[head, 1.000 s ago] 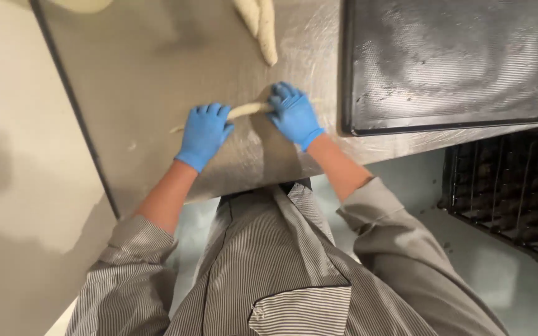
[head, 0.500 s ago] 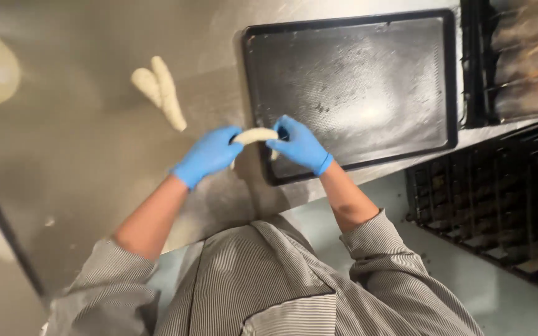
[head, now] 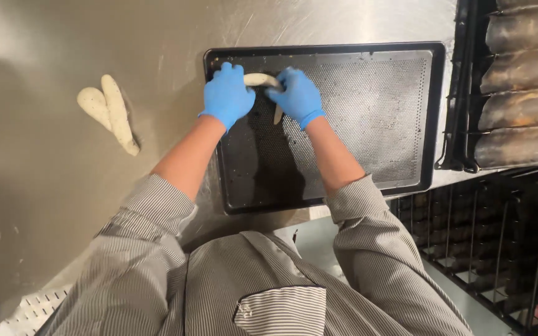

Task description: Shaping pieces of dough into crescent shapes and arranging them on baking trays.

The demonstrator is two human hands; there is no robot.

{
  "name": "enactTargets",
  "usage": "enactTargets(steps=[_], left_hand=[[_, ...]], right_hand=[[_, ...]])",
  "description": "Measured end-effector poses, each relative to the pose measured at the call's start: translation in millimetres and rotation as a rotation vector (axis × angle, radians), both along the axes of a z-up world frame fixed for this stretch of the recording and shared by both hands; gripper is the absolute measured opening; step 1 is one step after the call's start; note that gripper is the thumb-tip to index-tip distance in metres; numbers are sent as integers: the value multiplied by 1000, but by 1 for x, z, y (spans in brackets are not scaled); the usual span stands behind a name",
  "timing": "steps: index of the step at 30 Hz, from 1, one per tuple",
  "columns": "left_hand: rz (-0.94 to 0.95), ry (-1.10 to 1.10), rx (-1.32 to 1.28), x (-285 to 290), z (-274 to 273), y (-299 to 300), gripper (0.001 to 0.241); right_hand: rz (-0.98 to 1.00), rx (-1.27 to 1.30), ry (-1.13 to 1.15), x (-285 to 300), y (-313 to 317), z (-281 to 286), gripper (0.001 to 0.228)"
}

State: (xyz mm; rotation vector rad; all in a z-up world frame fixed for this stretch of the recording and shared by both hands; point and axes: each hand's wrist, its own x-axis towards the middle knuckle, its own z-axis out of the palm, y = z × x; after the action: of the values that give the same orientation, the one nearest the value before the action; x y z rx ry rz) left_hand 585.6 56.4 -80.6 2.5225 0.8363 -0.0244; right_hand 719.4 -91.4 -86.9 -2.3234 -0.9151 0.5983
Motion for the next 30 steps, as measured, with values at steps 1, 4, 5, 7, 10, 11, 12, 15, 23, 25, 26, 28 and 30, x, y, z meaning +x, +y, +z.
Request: enactTargets(steps=[1,4,5,7,10,11,12,15,23,25,26,28,30], left_hand=[[-52,18,92,0,13,-1,43],[-99,7,141,-1,4,1,43],[-87,12,136,-1,-6,0,43],[-116,-69,173,3,-25,6,31],[-50,-164,256,12,-51,7,22],[-49,-155,251,12,-46,9,22],[-44,-149,209,12,-41,12,25],[-75,-256,217,3,-7,22,40],[-967,-167,584,-35,0,44,8],[-961,-70,485,-29,-5,48,10],[-957,-67,482,-30,-8,46,10],[-819,-59,644,-33,-13,43,10],[-823,-81,637,-34,-6,38,8]], right_hand=[[100,-122,-132,3,5,4,41],[132,20,-241,-7,10,9,65],[145,17,-236,-7,10,4,65],[91,-84,-147,-6,15,-5,46],[47,-21,-96,0,15,-11,37],[50,-25,-87,1,12,-10,37],[95,-5,-122,1,9,-9,37],[166,30,-249,5,-2,12,42],[934,8,-810,10,-36,18,43],[928,138,-744,16,-32,4,26],[933,139,-741,15,-30,6,26],[885,48,-700,14,-24,10,20],[883,64,-735,13,-25,1,16]])
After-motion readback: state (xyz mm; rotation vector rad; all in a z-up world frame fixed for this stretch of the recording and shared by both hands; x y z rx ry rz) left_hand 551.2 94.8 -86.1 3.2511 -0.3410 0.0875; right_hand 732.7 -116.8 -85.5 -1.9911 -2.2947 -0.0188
